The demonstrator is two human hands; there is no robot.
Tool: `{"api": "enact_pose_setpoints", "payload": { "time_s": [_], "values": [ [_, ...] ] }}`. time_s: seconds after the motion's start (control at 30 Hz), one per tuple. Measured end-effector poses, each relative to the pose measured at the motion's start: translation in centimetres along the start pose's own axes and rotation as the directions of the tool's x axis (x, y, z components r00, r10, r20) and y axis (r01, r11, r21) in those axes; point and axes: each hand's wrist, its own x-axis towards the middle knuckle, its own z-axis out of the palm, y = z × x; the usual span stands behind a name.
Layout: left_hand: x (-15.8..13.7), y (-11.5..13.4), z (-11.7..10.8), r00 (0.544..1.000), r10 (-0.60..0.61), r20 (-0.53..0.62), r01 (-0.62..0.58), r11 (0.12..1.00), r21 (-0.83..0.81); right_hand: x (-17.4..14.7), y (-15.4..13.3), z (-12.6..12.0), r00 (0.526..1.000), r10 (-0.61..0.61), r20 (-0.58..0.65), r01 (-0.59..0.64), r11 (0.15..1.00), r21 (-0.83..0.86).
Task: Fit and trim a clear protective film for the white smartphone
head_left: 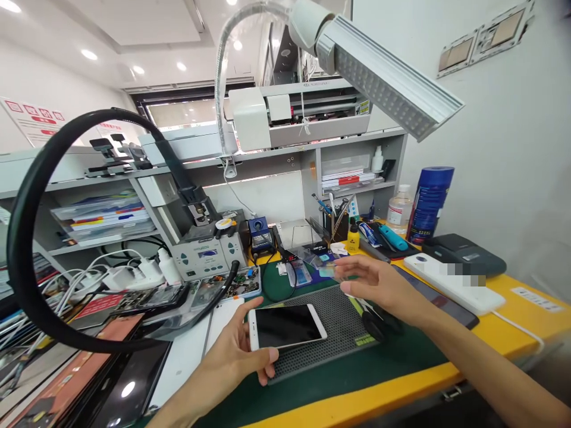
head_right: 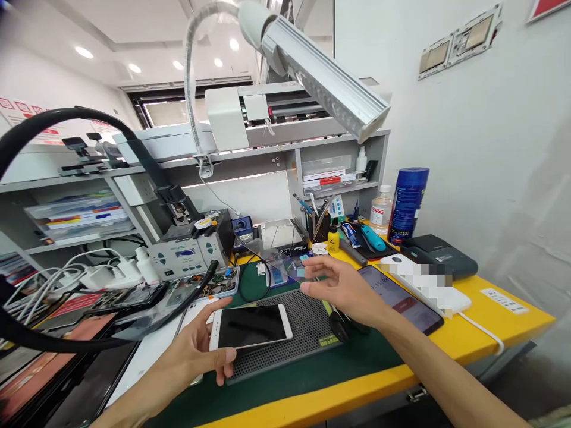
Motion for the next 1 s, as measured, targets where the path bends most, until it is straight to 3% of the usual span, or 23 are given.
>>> {"api": "enact_pose_setpoints", "payload": {
  "time_s": [0.17, 0.33, 0.47, 0.6, 0.7, 0.9, 1.0],
  "values": [
    [0.6, -0.8, 0.0, 0.996, -0.059, 0.059, 0.058, 0.998, 0.016, 2.8, -1.2, -0.7, 0.980, -0.018, 0.197, 0.029, 0.998, -0.055],
    [1.2, -0.7, -0.3, 0.988, -0.108, 0.113, 0.093, 0.987, 0.132, 5.3, -1.1, -0.4, 0.918, -0.027, 0.396, 0.060, 0.996, -0.073],
    [0.8, 0.9, -1.4, 0.962, -0.262, 0.080, 0.220, 0.913, 0.343, 5.8, 0.1, 0.1, 0.893, -0.048, 0.447, 0.090, 0.993, -0.073],
    [0.9, 1.9, -1.6, 0.952, -0.305, 0.019, 0.241, 0.790, 0.563, 5.6, 1.0, 0.0, 0.893, -0.055, 0.446, 0.106, 0.990, -0.090],
    [1.5, 1.6, -1.3, 0.959, -0.282, 0.033, 0.189, 0.720, 0.667, 5.4, 1.3, -0.4, 0.896, -0.058, 0.441, 0.116, 0.987, -0.107],
    [1.2, 2.0, -2.4, 0.979, -0.202, 0.038, 0.117, 0.696, 0.709, 5.2, 1.9, -1.4, 0.898, -0.035, 0.439, 0.122, 0.978, -0.171],
    [0.5, 3.6, -4.1, 0.999, -0.051, -0.012, 0.045, 0.700, 0.712, 4.8, 1.7, -1.4, 0.901, -0.026, 0.433, 0.144, 0.960, -0.242]
  ]
}}
